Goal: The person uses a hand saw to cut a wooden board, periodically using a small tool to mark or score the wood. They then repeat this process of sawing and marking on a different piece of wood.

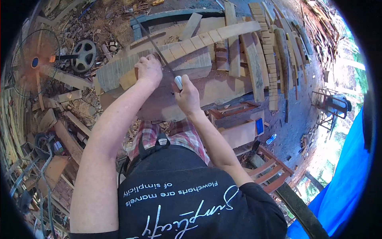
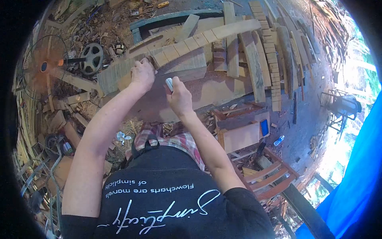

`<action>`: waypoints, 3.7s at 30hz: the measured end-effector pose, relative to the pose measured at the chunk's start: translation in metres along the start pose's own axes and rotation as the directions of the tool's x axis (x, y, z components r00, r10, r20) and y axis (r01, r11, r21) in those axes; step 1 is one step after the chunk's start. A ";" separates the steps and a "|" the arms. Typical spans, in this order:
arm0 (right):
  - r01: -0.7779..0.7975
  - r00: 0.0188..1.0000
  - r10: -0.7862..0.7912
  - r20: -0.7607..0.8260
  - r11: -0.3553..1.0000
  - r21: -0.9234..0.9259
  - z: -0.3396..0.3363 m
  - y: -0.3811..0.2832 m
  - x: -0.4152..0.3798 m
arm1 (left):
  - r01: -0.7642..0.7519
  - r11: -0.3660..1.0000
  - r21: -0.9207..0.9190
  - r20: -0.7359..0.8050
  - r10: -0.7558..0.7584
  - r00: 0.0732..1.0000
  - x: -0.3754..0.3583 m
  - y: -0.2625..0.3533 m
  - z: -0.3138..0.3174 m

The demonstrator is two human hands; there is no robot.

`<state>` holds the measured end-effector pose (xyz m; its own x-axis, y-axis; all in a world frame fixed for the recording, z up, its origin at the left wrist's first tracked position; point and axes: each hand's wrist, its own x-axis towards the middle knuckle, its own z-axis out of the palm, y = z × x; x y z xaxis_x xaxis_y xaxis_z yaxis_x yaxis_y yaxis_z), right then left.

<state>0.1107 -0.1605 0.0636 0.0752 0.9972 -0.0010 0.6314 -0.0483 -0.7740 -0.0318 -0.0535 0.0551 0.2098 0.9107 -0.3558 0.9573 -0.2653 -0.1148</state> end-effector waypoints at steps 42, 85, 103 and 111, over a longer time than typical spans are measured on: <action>0.021 1.000 -0.021 0.008 0.999 0.036 0.002 0.008 -0.006 | 0.049 0.998 -0.027 -0.141 -0.052 0.989 0.000 -0.002 0.007; -0.358 0.934 0.358 0.012 0.934 -0.006 -0.131 0.092 -0.254 | -0.103 0.924 -0.368 -0.336 -0.029 0.941 -0.009 -0.031 0.007; -0.102 0.995 0.103 -0.016 0.994 0.031 -0.032 0.000 -0.044 | 0.498 0.641 -0.584 -0.199 -0.707 0.678 0.033 0.004 0.006; -0.060 0.998 0.060 -0.002 0.996 -0.073 -0.044 -0.021 -0.049 | 0.541 0.642 -0.542 -0.193 -0.722 0.664 0.035 0.005 0.007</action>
<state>0.1278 -0.2112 0.1083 0.1142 0.9924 -0.0466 0.6800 -0.1123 -0.7245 -0.0212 -0.0249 0.0355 -0.5139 0.8575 0.0255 0.8365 0.4942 0.2367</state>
